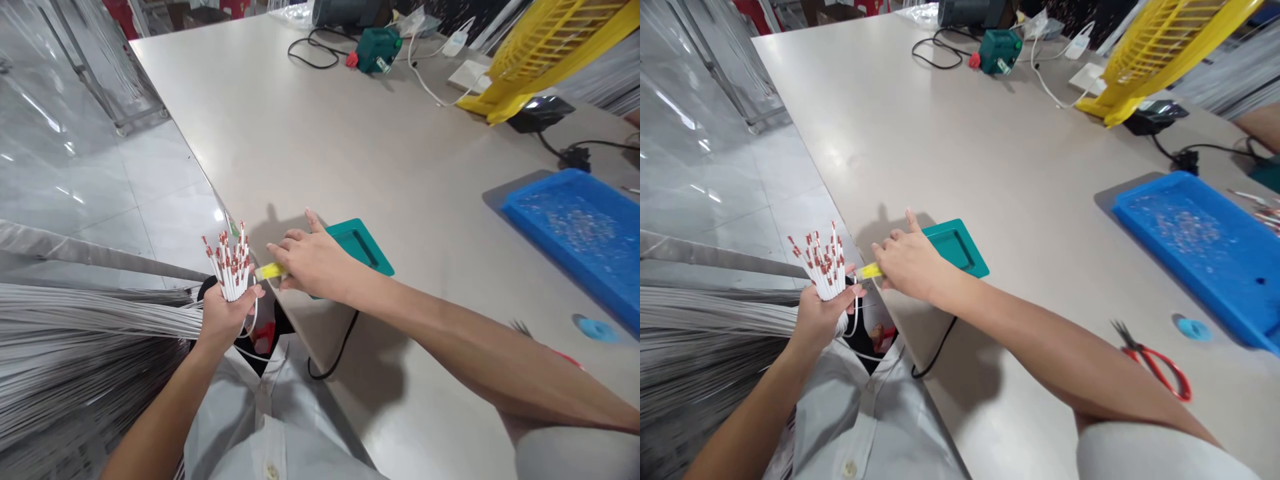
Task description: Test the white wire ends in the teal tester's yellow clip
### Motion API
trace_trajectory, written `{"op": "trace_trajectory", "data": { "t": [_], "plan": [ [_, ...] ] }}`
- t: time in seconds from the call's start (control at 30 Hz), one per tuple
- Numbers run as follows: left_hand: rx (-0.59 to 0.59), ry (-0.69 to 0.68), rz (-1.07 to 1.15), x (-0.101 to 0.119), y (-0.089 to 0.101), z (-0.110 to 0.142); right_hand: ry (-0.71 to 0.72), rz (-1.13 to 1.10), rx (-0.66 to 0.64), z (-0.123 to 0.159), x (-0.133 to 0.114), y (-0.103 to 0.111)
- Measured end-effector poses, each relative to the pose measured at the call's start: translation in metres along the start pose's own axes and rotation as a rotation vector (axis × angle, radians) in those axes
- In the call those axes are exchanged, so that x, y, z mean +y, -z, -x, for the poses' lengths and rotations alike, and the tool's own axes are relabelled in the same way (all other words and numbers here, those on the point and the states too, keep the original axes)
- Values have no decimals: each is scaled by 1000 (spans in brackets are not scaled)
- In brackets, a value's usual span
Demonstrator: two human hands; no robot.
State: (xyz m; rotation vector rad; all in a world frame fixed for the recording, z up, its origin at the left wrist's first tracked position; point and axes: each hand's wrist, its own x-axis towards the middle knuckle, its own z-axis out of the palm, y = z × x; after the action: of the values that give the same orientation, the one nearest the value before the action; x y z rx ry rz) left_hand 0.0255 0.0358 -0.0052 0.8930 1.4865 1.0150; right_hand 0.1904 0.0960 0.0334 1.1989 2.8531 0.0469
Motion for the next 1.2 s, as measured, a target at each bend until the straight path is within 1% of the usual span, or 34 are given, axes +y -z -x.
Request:
{"op": "trace_trajectory", "data": {
  "t": [0.2,0.4,0.47,0.57,0.7,0.87,1.0,1.07,1.13,1.2],
  "plan": [
    [-13,-6,18,-7,6,0,10,-20,-45,-1,1,0],
    [-22,-17,27,-7,13,7,-6,-44,-72,1,1,4],
    [-21,-14,40,-6,16,10,-6,-77,-55,3,-3,7],
    [-9,-11,42,-3,17,12,-6,-142,13,7,-11,13],
    [-12,-11,15,-1,15,16,57,-270,114,7,-23,17],
    [-52,-46,-10,-2,13,24,98,-337,125,1,-32,14],
    [-48,-36,-6,-1,13,27,145,-332,118,1,-30,14],
    [-44,-8,-7,1,12,26,95,-286,113,3,-24,16],
    [-31,15,-13,2,12,25,5,-234,105,5,-16,17],
    [-23,25,-12,3,11,22,-46,-181,65,7,-9,17]
  ]
}}
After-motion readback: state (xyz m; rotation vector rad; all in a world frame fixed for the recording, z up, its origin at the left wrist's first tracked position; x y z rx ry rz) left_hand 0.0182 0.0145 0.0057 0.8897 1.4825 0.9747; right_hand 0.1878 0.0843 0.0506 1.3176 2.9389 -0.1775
